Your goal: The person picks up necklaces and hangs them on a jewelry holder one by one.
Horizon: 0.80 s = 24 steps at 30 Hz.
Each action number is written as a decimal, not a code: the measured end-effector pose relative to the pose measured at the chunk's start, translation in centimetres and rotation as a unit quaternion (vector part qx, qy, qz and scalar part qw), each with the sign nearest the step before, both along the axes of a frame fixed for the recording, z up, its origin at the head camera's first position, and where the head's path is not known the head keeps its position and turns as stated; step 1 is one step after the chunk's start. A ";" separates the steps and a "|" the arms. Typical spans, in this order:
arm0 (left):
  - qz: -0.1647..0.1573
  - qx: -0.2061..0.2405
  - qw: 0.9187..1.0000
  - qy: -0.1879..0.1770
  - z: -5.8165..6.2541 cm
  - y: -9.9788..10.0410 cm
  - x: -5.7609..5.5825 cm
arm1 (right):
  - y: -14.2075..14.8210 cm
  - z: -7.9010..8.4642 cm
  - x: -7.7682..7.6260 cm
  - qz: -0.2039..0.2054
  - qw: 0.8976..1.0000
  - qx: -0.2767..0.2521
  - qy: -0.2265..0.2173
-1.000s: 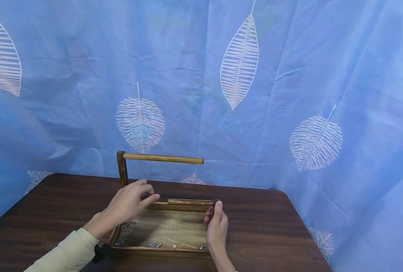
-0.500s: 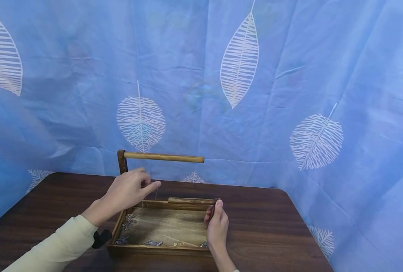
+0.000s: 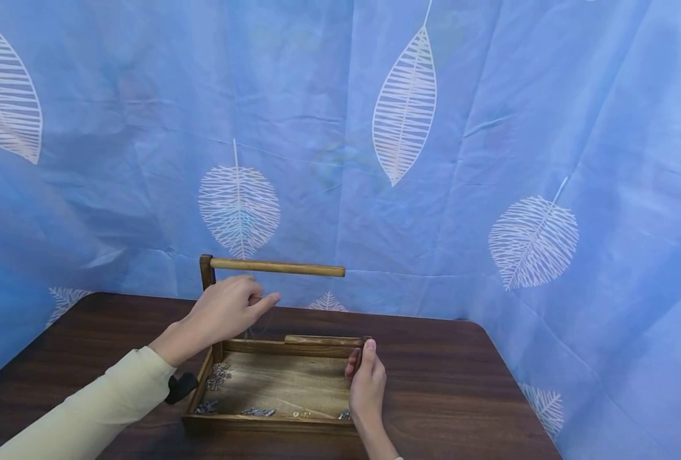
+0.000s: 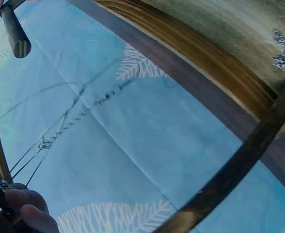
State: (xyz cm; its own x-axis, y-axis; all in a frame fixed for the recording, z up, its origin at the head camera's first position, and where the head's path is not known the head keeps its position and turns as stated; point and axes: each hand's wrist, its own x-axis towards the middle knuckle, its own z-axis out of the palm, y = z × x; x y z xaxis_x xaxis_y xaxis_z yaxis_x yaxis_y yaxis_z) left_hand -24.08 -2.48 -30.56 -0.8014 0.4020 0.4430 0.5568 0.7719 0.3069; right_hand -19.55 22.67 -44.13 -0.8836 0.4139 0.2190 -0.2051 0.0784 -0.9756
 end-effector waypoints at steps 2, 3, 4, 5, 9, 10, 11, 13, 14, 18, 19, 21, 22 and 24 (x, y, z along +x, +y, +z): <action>-0.005 -0.001 1.000 -0.002 0.2 0.3 -0.1 | 0.0 -0.1 0.0 -0.001 1.000 0.001 -0.002; -0.007 -0.003 1.000 -0.001 0.3 0.4 -0.1 | 0.0 -0.1 0.0 -0.001 1.000 0.000 -0.002; -0.008 -0.004 1.000 -0.001 0.4 0.5 -0.2 | 0.0 -0.1 0.0 0.000 1.000 0.000 -0.001; -0.008 -0.005 1.000 -0.001 0.5 0.6 -0.2 | 0.0 -0.1 -0.1 0.000 1.000 -0.001 0.000; -0.008 -0.011 1.000 -0.002 0.7 1.0 -0.1 | 0.1 -0.1 -0.1 -0.002 1.000 0.000 0.007; -0.007 -0.012 1.000 -0.001 0.8 1.1 0.0 | 0.1 0.0 -0.1 -0.002 1.000 0.003 0.007; -0.007 -0.013 1.000 -0.001 0.9 1.2 0.1 | 0.1 0.0 0.0 -0.002 1.000 0.006 0.007; -0.006 -0.018 1.000 0.000 1.1 1.3 0.3 | 0.1 0.0 0.0 -0.002 1.000 0.014 0.006; -0.006 -0.021 1.000 0.001 1.2 1.4 0.3 | 0.0 0.0 0.0 -0.002 1.000 0.017 0.006; -0.006 -0.035 0.999 0.009 2.1 1.8 0.8 | 0.1 0.0 0.0 -0.001 1.000 0.024 0.006; -0.006 -0.040 0.999 0.014 2.4 2.0 0.8 | 0.1 0.0 0.0 -0.002 1.000 0.024 0.006; -0.003 -0.051 0.998 0.026 2.9 2.2 0.9 | 0.1 0.0 0.0 -0.004 1.000 0.025 0.004; 0.000 -0.056 0.998 0.032 3.1 2.3 0.9 | 0.1 0.0 0.0 -0.004 1.000 0.024 0.003; 0.004 -0.062 0.997 0.042 3.4 2.5 0.9 | 0.1 -0.1 0.0 -0.004 1.000 0.024 0.000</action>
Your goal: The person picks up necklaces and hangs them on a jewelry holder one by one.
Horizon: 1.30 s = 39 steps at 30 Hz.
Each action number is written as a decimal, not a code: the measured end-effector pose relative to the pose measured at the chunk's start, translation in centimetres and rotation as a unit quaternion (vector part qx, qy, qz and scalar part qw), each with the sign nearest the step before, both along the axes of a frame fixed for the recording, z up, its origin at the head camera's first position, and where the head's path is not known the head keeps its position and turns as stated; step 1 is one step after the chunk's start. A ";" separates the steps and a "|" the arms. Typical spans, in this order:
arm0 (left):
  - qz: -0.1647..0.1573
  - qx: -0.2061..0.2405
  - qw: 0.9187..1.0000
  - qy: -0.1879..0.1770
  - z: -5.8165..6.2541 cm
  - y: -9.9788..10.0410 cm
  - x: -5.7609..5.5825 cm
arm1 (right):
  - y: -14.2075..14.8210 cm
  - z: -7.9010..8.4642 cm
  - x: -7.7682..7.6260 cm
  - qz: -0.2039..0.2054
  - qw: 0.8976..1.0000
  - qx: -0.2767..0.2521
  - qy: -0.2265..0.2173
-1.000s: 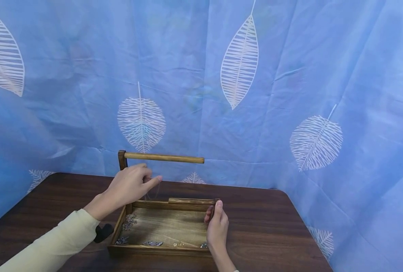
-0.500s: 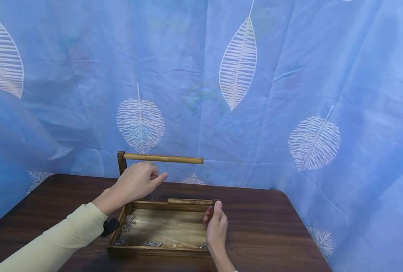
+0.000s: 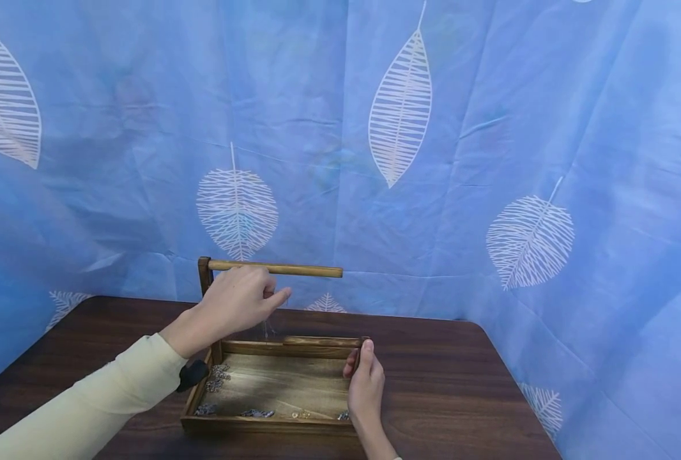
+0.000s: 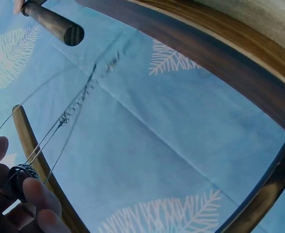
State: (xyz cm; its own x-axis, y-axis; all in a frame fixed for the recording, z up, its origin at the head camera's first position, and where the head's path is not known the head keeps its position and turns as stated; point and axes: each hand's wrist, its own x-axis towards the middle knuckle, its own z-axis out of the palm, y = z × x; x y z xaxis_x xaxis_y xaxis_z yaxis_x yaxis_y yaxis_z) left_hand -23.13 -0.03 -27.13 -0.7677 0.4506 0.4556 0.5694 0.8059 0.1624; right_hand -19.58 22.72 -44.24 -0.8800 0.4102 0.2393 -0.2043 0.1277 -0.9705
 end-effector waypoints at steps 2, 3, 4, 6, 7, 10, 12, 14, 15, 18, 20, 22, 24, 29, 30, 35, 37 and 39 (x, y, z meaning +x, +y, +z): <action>0.002 0.001 1.000 0.005 0.3 0.1 -0.1 | 0.0 -0.1 -0.1 0.002 1.000 -0.001 0.000; 0.003 0.001 1.000 0.007 0.4 0.1 -0.1 | 0.0 -0.2 -0.1 0.003 1.000 -0.001 0.000; 0.002 0.001 1.000 0.009 0.5 0.2 -0.2 | -0.1 -0.2 -0.2 0.004 1.000 -0.002 0.001; 0.000 0.002 1.000 0.013 0.6 0.2 -0.3 | -0.1 -0.2 -0.2 0.006 1.000 -0.001 0.002; 0.000 0.002 1.000 0.012 0.8 0.2 -0.3 | -0.1 -0.2 -0.2 0.008 1.000 -0.001 0.004; 0.000 0.004 1.000 0.009 1.1 0.2 -0.4 | -0.1 -0.2 -0.2 0.013 1.000 0.003 0.006; 0.001 0.008 1.000 0.005 1.5 0.2 -0.5 | -0.1 -0.2 -0.2 0.016 1.000 0.005 0.006; 0.003 0.010 1.000 0.004 1.9 0.3 -0.6 | 0.0 -0.1 -0.1 0.016 1.000 0.007 0.005; 0.003 0.012 1.000 0.004 2.1 0.3 -0.6 | 0.0 -0.1 -0.1 0.014 1.000 0.006 0.005; 0.003 0.018 1.000 0.002 2.8 0.3 -0.7 | 0.0 -0.2 -0.1 0.009 1.000 0.008 0.001; 0.000 0.026 1.000 -0.007 3.2 0.4 -0.8 | 0.0 -0.2 -0.1 0.006 1.000 0.009 -0.001; -0.004 0.035 0.999 -0.022 3.5 0.4 -0.8 | 0.1 -0.2 -0.1 0.005 1.000 0.011 -0.004; -0.007 0.043 0.998 -0.044 3.8 0.5 -0.9 | 0.1 -0.2 0.0 0.005 1.000 0.011 -0.006; -0.018 0.073 0.991 -0.108 4.3 0.5 -1.1 | 0.2 -0.2 0.0 0.006 1.000 0.013 -0.004; -0.021 0.081 0.989 -0.122 4.4 0.6 -1.1 | 0.2 -0.3 0.0 0.006 1.000 0.013 -0.004; -0.034 0.119 0.976 -0.179 4.9 0.5 -1.1 | 0.2 -0.3 -0.1 0.006 1.000 0.008 0.000; -0.035 0.130 0.972 -0.191 5.0 0.6 -1.1 | 0.2 -0.3 -0.1 0.004 1.000 0.005 0.003; -0.036 0.137 0.970 -0.199 5.1 0.6 -1.1 | 0.2 -0.3 -0.1 0.002 1.000 0.002 0.006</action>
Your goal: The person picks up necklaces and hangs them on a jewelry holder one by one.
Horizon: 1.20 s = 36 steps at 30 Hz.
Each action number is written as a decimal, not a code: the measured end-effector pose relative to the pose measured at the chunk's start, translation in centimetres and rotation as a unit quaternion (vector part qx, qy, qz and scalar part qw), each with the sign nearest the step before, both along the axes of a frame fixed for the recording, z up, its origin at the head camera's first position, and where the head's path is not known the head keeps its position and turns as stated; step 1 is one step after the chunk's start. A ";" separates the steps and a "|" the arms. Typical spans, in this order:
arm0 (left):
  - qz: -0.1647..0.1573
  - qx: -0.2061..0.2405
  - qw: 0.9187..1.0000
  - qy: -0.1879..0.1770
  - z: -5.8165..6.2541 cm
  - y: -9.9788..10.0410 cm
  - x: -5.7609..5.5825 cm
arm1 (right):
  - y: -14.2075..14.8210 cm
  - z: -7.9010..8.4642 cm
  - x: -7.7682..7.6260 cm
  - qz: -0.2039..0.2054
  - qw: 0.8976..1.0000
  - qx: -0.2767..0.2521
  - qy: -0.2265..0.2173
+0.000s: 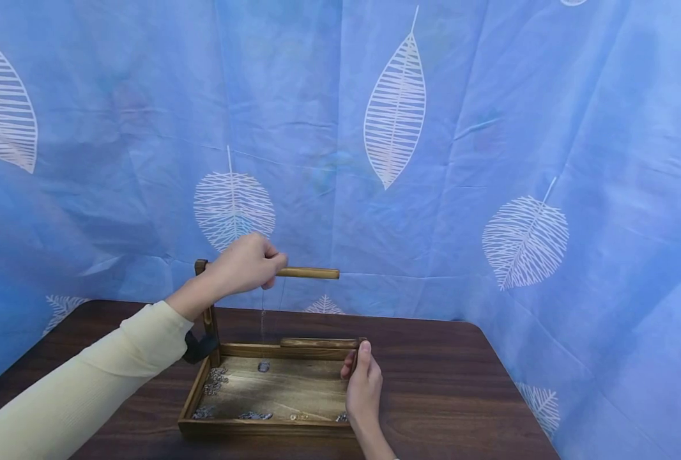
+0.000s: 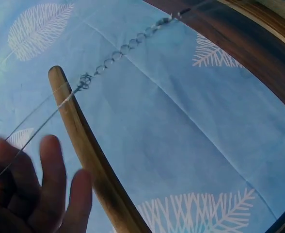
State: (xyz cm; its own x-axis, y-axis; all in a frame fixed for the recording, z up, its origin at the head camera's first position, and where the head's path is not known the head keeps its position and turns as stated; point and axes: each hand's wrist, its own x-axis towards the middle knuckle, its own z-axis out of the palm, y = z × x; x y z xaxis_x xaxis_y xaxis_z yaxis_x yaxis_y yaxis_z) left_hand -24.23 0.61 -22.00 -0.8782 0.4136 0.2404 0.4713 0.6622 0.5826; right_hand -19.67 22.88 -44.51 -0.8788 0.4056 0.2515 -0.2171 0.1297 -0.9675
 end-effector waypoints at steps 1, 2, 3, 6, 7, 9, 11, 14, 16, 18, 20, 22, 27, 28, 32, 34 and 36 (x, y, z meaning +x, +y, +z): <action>-0.001 0.001 1.000 -0.003 0.0 0.1 0.0 | 0.0 0.0 0.0 -0.001 1.000 0.000 0.002; -0.002 0.002 1.000 -0.005 0.1 0.1 0.0 | 0.0 0.0 0.0 -0.002 1.000 0.000 0.003; -0.004 0.003 1.000 -0.006 0.1 0.2 0.0 | 0.0 0.0 0.0 -0.003 1.000 -0.001 0.005; -0.013 0.005 1.000 -0.013 0.1 0.5 -0.1 | 0.0 0.0 0.0 -0.008 1.000 0.001 0.006; -0.017 0.005 1.000 -0.015 0.2 0.7 -0.1 | 0.0 0.0 0.0 -0.008 1.000 0.003 0.004; -0.025 0.006 0.999 -0.021 0.2 1.0 -0.2 | 0.0 0.0 0.0 -0.010 1.000 0.004 0.002; -0.032 0.003 0.999 -0.030 0.3 1.3 -0.3 | 0.0 0.1 0.1 -0.009 1.000 0.004 -0.001; -0.046 0.005 0.998 -0.051 0.5 1.7 -0.5 | 0.0 0.1 0.1 -0.004 1.000 0.004 -0.003; -0.054 0.011 0.996 -0.064 0.7 2.0 -0.6 | 0.0 0.1 0.1 -0.001 1.000 0.002 -0.004; -0.063 0.019 0.995 -0.073 0.8 2.1 -0.7 | 0.0 0.1 0.1 0.003 1.000 0.001 -0.005; -0.069 0.029 0.994 -0.079 0.9 2.2 -0.8 | 0.0 0.2 0.2 0.004 1.000 0.001 -0.005; -0.075 0.041 0.993 -0.084 0.9 2.3 -0.9 | 0.0 0.2 0.2 0.005 1.000 0.002 -0.006; -0.078 0.064 0.991 -0.089 0.9 2.6 -1.2 | 0.1 0.2 0.2 0.008 1.000 0.001 -0.008; -0.077 0.065 0.991 -0.088 0.9 2.7 -1.2 | 0.1 0.2 0.2 0.008 1.000 0.000 -0.007; -0.079 0.079 0.989 -0.092 1.0 3.1 -1.4 | 0.1 0.1 0.2 0.001 1.000 0.003 -0.005; -0.085 0.094 0.987 -0.103 1.0 3.4 -1.4 | 0.1 0.2 0.2 0.002 1.000 0.004 -0.004; -0.090 0.112 0.983 -0.114 1.0 3.7 -1.4 | 0.1 0.2 0.2 0.004 1.000 0.006 -0.004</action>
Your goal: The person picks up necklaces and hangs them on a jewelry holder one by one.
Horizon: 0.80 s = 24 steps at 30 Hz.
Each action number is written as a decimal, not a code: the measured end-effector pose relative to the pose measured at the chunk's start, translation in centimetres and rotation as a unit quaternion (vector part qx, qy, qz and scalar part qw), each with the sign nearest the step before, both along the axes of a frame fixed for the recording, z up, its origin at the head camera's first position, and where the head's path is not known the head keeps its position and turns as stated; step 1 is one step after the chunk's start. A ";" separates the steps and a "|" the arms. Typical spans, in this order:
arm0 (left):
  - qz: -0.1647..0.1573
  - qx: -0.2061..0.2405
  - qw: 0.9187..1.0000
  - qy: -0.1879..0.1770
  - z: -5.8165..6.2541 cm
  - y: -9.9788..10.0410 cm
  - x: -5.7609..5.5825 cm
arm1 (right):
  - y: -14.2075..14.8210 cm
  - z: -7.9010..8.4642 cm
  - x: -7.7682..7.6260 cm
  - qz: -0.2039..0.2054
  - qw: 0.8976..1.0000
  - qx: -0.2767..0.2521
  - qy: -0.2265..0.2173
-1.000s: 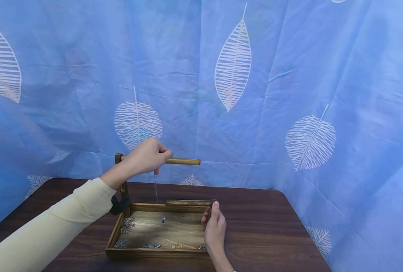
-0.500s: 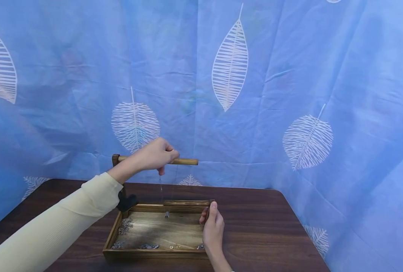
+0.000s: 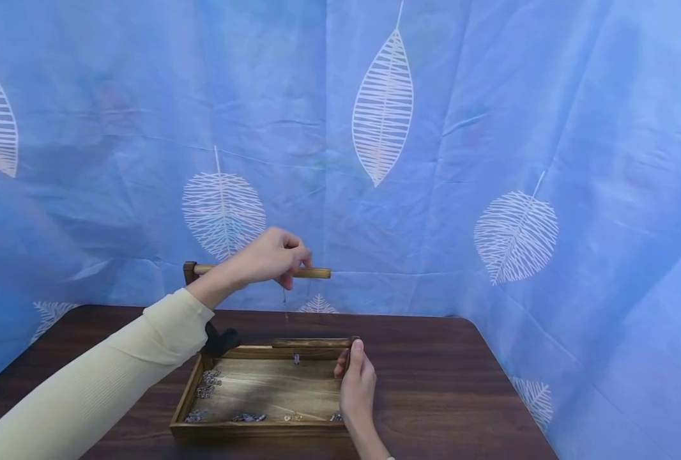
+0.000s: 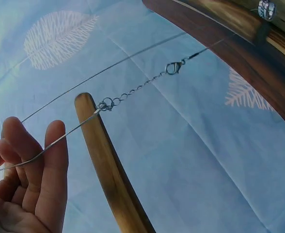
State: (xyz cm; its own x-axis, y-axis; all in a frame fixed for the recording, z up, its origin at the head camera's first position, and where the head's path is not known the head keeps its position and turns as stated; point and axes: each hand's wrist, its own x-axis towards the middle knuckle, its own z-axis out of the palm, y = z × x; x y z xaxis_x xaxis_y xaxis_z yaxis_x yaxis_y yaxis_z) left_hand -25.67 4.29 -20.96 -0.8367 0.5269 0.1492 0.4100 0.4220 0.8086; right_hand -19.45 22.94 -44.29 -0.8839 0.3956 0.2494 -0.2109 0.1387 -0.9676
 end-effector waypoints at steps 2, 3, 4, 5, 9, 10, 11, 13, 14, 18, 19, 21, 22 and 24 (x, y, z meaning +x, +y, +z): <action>-0.008 0.014 1.000 -0.011 0.1 0.3 0.0 | 0.0 0.1 0.0 0.004 1.000 0.000 0.001; -0.010 0.019 1.000 -0.017 0.1 0.5 0.0 | 0.0 0.1 0.0 0.005 1.000 0.000 0.001; -0.012 0.022 0.999 -0.020 0.1 0.7 0.0 | 0.0 0.1 0.0 0.004 1.000 0.000 0.001; -0.014 0.025 0.999 -0.025 0.2 0.8 0.0 | 0.0 0.0 0.0 0.003 1.000 0.001 0.001; -0.015 0.031 0.999 -0.038 0.3 1.3 -0.1 | 0.0 -0.1 0.0 -0.002 1.000 0.001 -0.001; -0.015 0.032 0.999 -0.040 0.2 1.3 -0.1 | 0.0 -0.1 0.0 -0.001 1.000 0.001 -0.001; -0.015 0.034 0.998 -0.042 0.2 1.4 -0.2 | 0.0 -0.1 0.0 -0.002 1.000 0.002 -0.001; -0.016 0.035 0.998 -0.044 0.2 1.5 -0.3 | 0.0 -0.1 0.0 0.000 1.000 0.003 -0.004; -0.016 0.035 0.998 -0.046 0.1 1.6 -0.4 | 0.0 -0.1 0.0 0.001 1.000 0.003 -0.005; -0.022 0.034 0.998 -0.053 -0.1 2.0 -0.6 | 0.0 -0.2 -0.1 0.002 1.000 0.001 -0.006; -0.024 0.036 0.998 -0.055 -0.1 2.1 -0.6 | 0.0 -0.2 -0.1 0.002 1.000 0.001 -0.005; -0.029 0.040 0.997 -0.057 -0.2 2.4 -0.8 | 0.0 -0.2 -0.1 -0.002 1.000 0.001 -0.003; -0.031 0.042 0.997 -0.059 -0.3 2.5 -0.8 | 0.0 -0.2 -0.1 -0.003 1.000 0.001 -0.003; -0.036 0.045 0.996 -0.061 -0.3 2.8 -0.9 | 0.0 -0.2 -0.1 -0.006 1.000 0.003 -0.002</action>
